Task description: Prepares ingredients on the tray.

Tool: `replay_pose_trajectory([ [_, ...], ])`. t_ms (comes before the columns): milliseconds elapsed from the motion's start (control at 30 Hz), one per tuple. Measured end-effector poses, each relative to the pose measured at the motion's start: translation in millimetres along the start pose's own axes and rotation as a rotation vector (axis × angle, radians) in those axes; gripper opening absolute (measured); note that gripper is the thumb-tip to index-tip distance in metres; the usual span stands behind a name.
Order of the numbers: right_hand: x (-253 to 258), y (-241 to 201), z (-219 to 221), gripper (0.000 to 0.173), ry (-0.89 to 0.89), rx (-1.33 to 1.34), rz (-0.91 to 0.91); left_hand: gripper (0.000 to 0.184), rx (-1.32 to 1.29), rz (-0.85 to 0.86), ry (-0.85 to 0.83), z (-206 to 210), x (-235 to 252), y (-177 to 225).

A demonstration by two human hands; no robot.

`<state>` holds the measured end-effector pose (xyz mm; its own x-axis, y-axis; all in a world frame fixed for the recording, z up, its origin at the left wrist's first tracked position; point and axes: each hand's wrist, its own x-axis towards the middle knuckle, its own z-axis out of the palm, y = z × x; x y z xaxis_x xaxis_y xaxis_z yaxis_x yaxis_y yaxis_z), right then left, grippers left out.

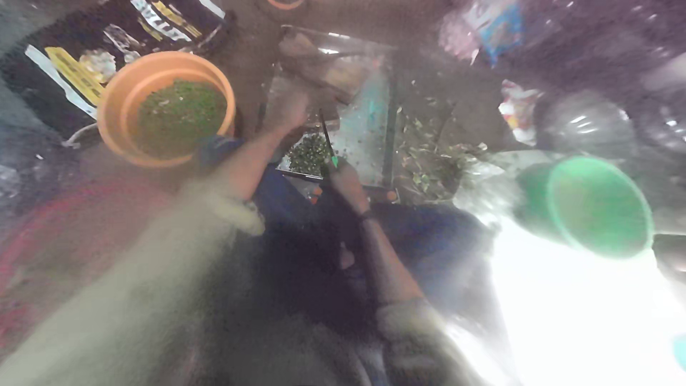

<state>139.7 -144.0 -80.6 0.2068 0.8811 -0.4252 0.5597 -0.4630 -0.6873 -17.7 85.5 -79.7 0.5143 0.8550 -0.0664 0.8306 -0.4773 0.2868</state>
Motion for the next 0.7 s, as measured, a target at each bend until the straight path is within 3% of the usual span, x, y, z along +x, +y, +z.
replay_pose_trajectory([
  [467, -9, -44, -6, 0.054, -0.094, -0.261, 0.061, 0.019, 0.043, -0.014, -0.022, -10, -4, 13],
  [600, 27, -58, -3, 0.052, -0.129, -0.39, 0.078, 0.02, 0.062, -0.007, -0.012, -9, -3, 11],
  [700, 7, -52, -3, 0.053, -0.058, -0.33, 0.047, 0.025, 0.054, -0.029, -0.031, -13, -4, 15],
])
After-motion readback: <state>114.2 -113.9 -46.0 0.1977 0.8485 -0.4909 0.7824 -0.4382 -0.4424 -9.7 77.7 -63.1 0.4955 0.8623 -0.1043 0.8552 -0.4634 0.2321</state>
